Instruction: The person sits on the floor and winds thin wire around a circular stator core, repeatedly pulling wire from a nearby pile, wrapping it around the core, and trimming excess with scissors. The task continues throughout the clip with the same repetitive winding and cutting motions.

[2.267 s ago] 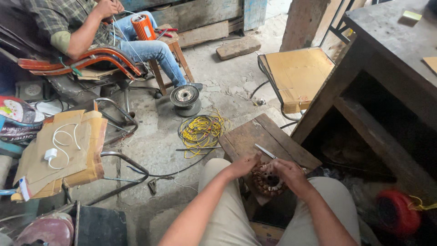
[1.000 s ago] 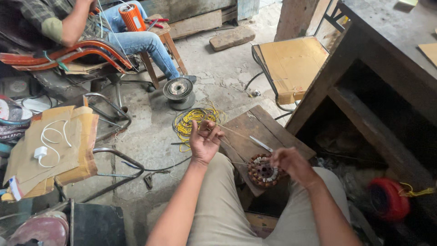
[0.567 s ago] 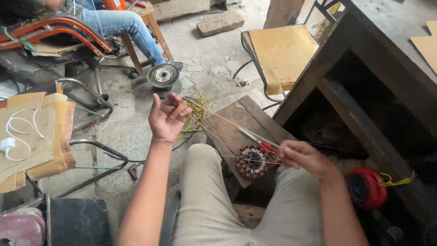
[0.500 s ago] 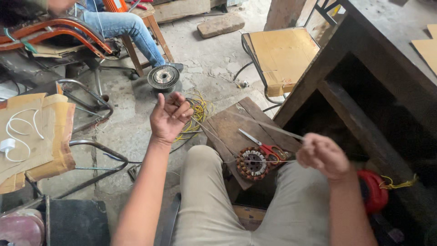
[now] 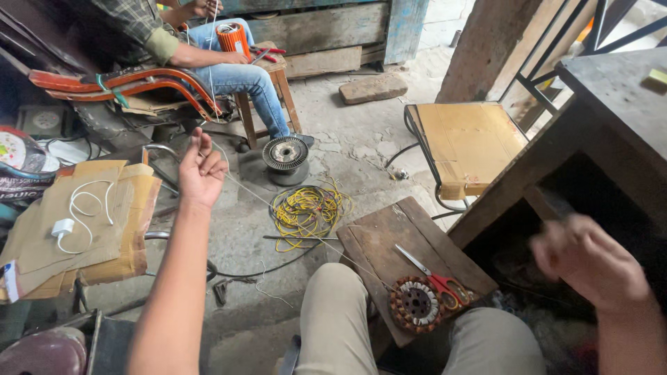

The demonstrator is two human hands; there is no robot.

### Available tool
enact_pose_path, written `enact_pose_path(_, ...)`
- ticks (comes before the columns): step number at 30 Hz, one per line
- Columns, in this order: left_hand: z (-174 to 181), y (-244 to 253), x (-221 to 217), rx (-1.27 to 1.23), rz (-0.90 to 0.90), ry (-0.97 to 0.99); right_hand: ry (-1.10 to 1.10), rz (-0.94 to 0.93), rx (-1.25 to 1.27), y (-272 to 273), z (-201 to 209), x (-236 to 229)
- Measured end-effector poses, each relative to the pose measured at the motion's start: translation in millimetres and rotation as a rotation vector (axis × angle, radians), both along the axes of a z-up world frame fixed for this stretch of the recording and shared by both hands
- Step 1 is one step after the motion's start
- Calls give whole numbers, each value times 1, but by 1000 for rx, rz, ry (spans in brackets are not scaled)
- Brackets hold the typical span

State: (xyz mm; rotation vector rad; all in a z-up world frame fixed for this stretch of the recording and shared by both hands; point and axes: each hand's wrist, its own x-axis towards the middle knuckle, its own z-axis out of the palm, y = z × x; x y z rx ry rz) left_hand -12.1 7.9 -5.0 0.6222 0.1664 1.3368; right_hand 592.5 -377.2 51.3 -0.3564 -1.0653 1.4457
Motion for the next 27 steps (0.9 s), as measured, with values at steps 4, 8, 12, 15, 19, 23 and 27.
enact_pose_path(4, -32, 23, -50, -179, 259, 467, -732, -766, -466, 67, -6, -58)
enact_pose_path(8, -90, 16, -92, -200, 247, 1429, -1270, -309, -509, 62, -59, -122)
enact_pose_path(12, -142, -7, -109, -39, -169, 2298, -1854, -250, -337, 27, -117, -175)
enact_pose_path(15, -167, -28, -102, -93, -405, 2496, -2020, -366, -153, 10, -140, -196)
enact_pose_path(19, -174, -50, -76, -290, -484, 2613, -2103, -417, -150, 9, -147, -203)
enact_pose_path(23, -169, -57, -40, -226, -437, 2726, -2049, -395, -150, 11, -144, -199)
enact_pose_path(27, -161, -52, -18, -77, -290, 2728, -1981, -345, -114, 14, -137, -188)
